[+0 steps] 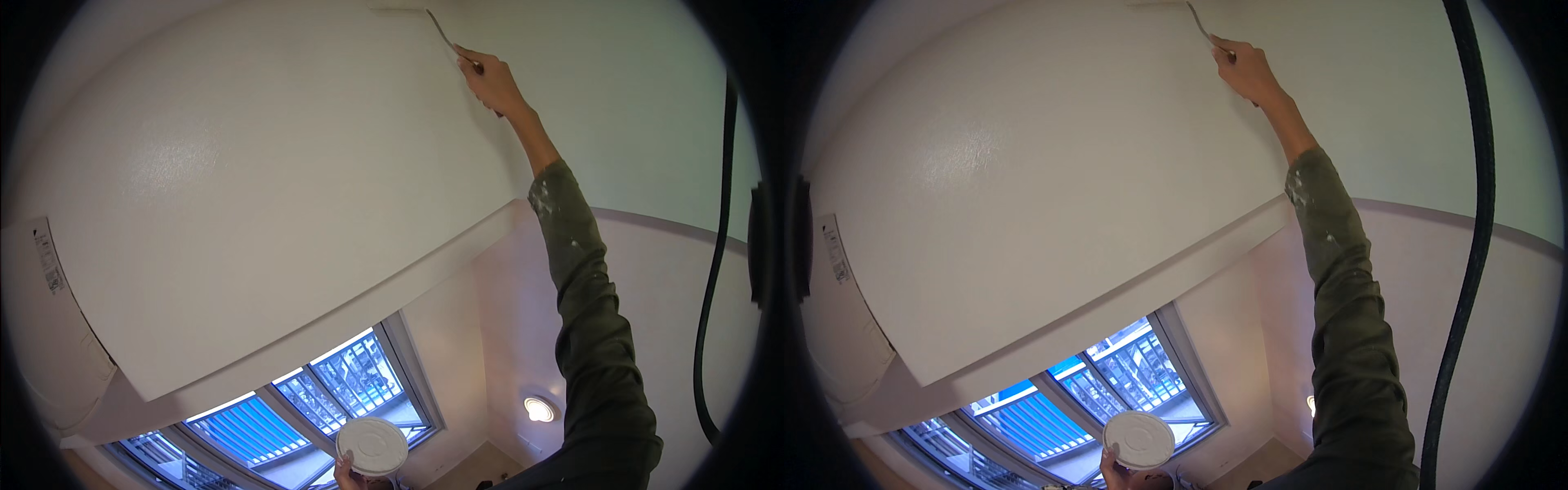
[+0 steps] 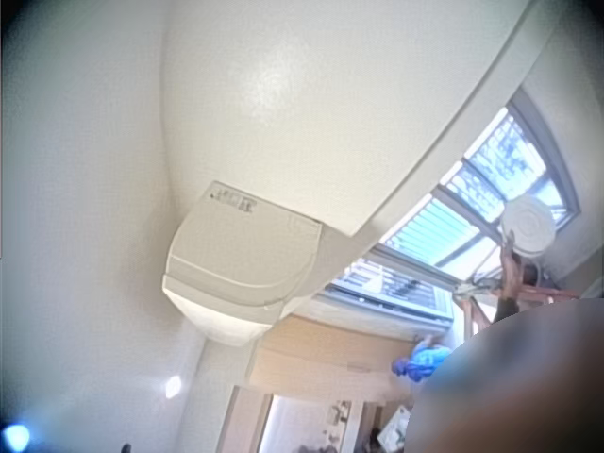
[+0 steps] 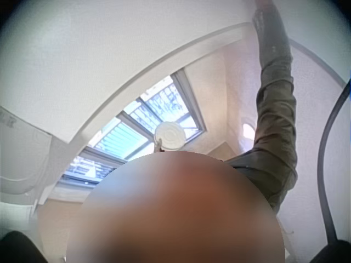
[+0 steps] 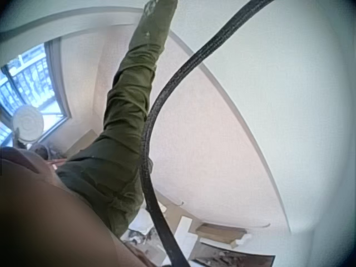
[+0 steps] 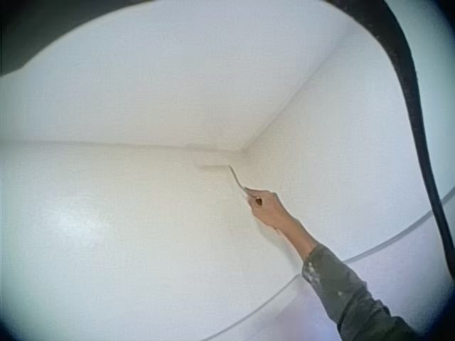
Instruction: The person uses a paint roller to apply white paint to the ceiling above an air conditioning unit. They repeatedly dip the roller into a paint bucket and roll it across the ceiling surface, covering the area around the unit.
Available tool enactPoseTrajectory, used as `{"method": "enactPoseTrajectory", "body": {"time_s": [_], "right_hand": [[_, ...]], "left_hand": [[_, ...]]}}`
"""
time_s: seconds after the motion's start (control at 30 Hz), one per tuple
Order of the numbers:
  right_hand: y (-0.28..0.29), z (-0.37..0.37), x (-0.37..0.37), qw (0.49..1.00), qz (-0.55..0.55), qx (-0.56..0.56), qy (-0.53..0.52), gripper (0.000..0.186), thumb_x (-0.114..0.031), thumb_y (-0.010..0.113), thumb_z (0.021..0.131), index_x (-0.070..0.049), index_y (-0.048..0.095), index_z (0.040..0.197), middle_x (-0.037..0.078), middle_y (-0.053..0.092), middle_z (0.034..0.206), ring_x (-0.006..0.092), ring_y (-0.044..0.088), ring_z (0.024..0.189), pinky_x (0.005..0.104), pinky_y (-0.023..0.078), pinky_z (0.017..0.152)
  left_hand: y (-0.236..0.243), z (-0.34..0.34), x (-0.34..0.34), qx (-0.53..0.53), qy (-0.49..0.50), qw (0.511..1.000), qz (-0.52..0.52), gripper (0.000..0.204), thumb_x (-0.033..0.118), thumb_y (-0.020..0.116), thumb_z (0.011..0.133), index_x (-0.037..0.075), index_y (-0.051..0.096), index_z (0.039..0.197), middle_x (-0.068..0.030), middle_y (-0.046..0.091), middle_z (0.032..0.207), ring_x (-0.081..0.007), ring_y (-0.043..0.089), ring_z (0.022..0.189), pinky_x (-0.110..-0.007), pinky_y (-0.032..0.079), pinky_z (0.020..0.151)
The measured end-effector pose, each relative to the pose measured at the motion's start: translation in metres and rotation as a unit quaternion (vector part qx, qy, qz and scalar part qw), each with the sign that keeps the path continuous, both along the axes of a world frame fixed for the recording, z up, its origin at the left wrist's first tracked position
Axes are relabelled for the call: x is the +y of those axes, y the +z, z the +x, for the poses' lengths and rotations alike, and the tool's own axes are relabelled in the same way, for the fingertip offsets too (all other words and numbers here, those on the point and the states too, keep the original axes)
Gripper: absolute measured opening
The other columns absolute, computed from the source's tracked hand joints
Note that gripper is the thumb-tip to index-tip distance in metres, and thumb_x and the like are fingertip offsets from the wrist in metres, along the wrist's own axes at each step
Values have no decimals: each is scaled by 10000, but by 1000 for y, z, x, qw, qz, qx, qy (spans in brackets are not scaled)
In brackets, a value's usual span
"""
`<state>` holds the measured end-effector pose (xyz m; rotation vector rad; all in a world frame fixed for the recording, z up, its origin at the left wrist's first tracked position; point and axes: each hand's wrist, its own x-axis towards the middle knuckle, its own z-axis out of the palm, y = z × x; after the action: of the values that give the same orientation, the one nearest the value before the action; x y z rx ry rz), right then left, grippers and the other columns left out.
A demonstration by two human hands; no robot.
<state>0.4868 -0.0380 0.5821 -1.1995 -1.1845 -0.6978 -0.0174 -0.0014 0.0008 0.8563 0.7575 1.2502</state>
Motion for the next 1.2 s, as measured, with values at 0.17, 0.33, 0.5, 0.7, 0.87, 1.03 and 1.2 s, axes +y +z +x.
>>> {"method": "enactPoseTrajectory", "body": {"time_s": [0.17,0.33,0.5,0.7,0.87,1.03,1.2], "right_hand": [[35,4,1,1000,17,0,-11,418,-328,495,1004,-214,553,1402,-18,436,546,94,395,412,284,366,365],[13,-10,-4,1000,-8,1,-4,434,-288,506,977,-125,575,1373,25,551,603,135,445,439,344,432,448],[-55,6,-1,999,23,-29,-35,410,-267,535,984,-141,570,1373,49,393,589,118,377,527,282,402,522],[-157,-16,-19,1000,-14,12,-10,391,-164,560,970,-112,571,1358,101,374,612,135,345,571,264,388,570],[-194,-19,-29,998,-38,45,3,386,-163,580,967,-117,579,1350,82,320,624,122,320,577,251,364,561],[-144,-1,-5,999,22,-27,-31,390,-229,576,977,-152,585,1359,44,337,624,103,328,569,263,366,544],[-84,-2,-11,1000,18,-10,-21,400,-235,559,962,-118,592,1342,79,389,578,137,367,539,311,396,543]], "left_hand": [[2,3,4,0,-8,1000,1,499,339,545,934,91,458,1359,-122,576,1283,-289,608,1141,-431,569,847],[-2,-1,-1,-4,-2,1000,-5,500,342,546,934,92,459,1358,-121,577,1282,-288,609,1139,-427,570,839],[-2,-3,0,0,-11,1000,-4,500,346,548,935,93,460,1357,-121,578,1281,-287,610,1136,-424,571,832],[-8,-10,-6,-3,-10,1000,-14,501,354,553,935,97,463,1355,-117,581,1277,-283,615,1123,-410,572,801],[-13,-15,-1,-6,-37,999,13,500,349,572,926,107,465,1351,-111,589,1260,-273,628,1103,-389,581,753],[8,-5,-18,-64,0,998,-17,421,231,552,945,43,470,1313,-119,594,1218,-260,623,1100,-385,563,841],[5,-1,-11,-58,-5,998,6,452,270,566,937,49,469,1320,-108,589,1231,-253,614,1116,-380,556,850]]}}
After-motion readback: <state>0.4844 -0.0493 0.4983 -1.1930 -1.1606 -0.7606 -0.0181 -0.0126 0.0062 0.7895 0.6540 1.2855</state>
